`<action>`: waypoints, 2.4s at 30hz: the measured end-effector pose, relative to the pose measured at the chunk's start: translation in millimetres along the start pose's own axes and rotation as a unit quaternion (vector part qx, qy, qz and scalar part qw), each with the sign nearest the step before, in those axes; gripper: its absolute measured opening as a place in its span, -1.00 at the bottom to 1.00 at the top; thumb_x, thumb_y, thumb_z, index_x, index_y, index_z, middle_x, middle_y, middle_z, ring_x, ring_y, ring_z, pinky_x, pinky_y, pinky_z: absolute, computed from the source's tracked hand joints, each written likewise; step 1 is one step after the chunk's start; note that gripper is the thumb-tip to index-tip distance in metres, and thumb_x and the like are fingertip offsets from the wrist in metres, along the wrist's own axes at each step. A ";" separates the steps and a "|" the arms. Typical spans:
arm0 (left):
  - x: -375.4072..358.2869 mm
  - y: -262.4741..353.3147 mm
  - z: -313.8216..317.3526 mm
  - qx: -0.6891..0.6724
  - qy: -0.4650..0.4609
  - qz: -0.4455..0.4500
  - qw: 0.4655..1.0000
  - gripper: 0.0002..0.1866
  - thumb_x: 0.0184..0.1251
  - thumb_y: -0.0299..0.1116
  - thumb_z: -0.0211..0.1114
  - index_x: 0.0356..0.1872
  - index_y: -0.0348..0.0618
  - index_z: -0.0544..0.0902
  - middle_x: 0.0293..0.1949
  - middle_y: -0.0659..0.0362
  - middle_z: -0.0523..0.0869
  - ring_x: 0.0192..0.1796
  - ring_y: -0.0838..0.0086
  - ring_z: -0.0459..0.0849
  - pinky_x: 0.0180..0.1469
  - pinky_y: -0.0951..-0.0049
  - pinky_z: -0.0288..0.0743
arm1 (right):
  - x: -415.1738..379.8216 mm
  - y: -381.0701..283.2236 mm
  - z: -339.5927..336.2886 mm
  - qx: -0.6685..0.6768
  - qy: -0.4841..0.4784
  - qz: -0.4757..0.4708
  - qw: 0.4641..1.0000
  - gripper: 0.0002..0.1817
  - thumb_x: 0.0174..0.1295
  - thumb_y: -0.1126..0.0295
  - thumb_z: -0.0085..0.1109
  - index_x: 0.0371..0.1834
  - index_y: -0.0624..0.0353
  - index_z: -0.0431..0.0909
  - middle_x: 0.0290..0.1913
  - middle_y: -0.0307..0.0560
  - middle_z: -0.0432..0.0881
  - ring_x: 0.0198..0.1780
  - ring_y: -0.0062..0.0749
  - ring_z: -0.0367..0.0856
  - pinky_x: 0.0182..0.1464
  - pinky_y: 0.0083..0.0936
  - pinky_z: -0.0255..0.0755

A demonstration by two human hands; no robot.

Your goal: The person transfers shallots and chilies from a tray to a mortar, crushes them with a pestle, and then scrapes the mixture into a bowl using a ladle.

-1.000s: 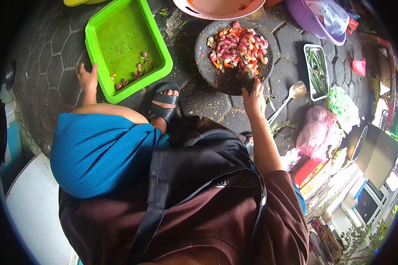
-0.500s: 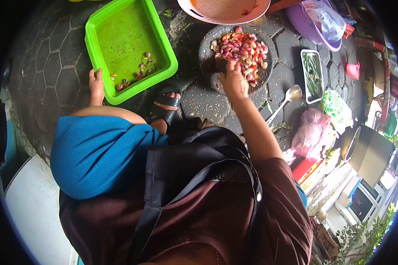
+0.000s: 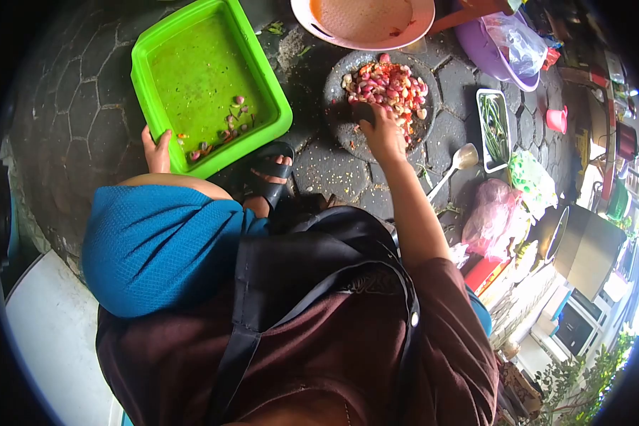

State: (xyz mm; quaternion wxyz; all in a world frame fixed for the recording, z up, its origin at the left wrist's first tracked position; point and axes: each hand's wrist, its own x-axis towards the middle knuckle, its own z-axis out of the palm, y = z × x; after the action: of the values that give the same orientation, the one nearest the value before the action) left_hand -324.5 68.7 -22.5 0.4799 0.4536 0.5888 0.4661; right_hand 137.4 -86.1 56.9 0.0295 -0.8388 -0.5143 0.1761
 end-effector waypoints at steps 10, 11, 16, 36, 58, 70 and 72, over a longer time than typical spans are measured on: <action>-28.8 67.5 13.2 -0.073 0.074 0.039 0.994 -0.49 0.17 -0.58 0.25 0.17 -0.25 0.35 -0.05 0.09 0.57 -0.07 0.46 0.53 0.03 0.47 0.39 | -44.7 63.1 17.4 0.023 0.099 0.038 0.994 -0.36 0.22 0.19 0.11 0.38 -0.16 0.13 0.06 0.14 0.40 0.00 0.12 0.52 -0.03 -0.09 0.44; -26.8 70.4 16.9 -0.087 0.066 0.039 0.993 -0.49 0.16 -0.59 0.25 0.17 -0.25 0.35 -0.06 0.08 0.57 -0.07 0.46 0.53 0.03 0.47 0.39 | -46.0 61.8 17.0 0.029 0.096 0.046 0.994 -0.35 0.21 0.21 0.13 0.38 -0.15 0.13 0.07 0.13 0.40 0.02 0.10 0.50 0.01 -0.09 0.42; -38.4 77.8 34.4 -0.065 0.065 0.026 0.995 -0.48 0.18 -0.61 0.22 0.19 -0.25 0.32 -0.05 0.08 0.57 -0.07 0.44 0.53 0.03 0.45 0.40 | -27.9 9.8 -21.6 0.006 0.218 -0.071 0.973 -0.55 0.18 0.36 0.14 0.17 0.08 0.42 0.07 0.12 0.45 0.11 0.08 0.43 0.14 -0.16 0.34; -41.2 149.3 198.2 -0.149 -0.143 0.211 0.955 -0.49 0.25 -0.63 0.19 0.21 -0.27 0.23 -0.21 0.08 0.58 -0.29 0.53 0.60 -0.25 0.52 0.53 | -0.6 -100.4 -54.3 0.141 0.196 -0.220 0.945 -0.67 0.18 0.52 0.05 0.05 0.22 0.45 -0.04 0.17 0.45 0.02 0.11 0.44 0.10 -0.21 0.36; -54.3 176.4 370.0 -0.080 -0.311 0.587 0.744 -0.56 0.21 -0.53 0.19 0.12 -0.20 0.35 0.00 -0.12 0.53 -0.03 -0.02 0.58 -0.03 0.17 0.50 | 30.8 18.1 -64.8 0.150 0.314 -0.111 0.931 -0.74 0.09 0.46 0.13 -0.12 0.16 0.51 -0.11 0.08 0.47 -0.04 0.09 0.43 0.04 -0.14 0.36; -50.4 178.9 375.4 -0.100 -0.300 0.607 0.729 -0.57 0.22 -0.55 0.18 0.13 -0.21 0.33 0.00 -0.16 0.53 -0.05 -0.06 0.59 -0.03 0.15 0.52 | 27.0 2.7 -65.8 0.029 0.266 -0.148 0.952 -0.43 -0.06 0.61 -0.01 0.13 0.02 0.45 -0.04 -0.01 0.48 0.08 -0.05 0.43 0.15 -0.25 0.33; -50.2 178.9 374.7 -0.098 -0.302 0.610 0.726 -0.55 0.21 -0.55 0.18 0.13 -0.20 0.33 0.01 -0.15 0.53 -0.05 -0.06 0.59 -0.03 0.15 0.52 | 29.5 -0.2 -63.6 0.014 0.259 -0.147 0.955 -0.45 -0.06 0.60 0.00 0.10 0.02 0.46 -0.04 -0.01 0.48 0.09 -0.06 0.43 0.17 -0.26 0.32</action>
State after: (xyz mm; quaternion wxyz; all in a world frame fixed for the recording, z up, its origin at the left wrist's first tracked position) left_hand 67.7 89.5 121.4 0.2865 0.7820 -0.0398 0.5521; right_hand 170.0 -51.8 108.7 0.1989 -0.7705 -0.6038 -0.0462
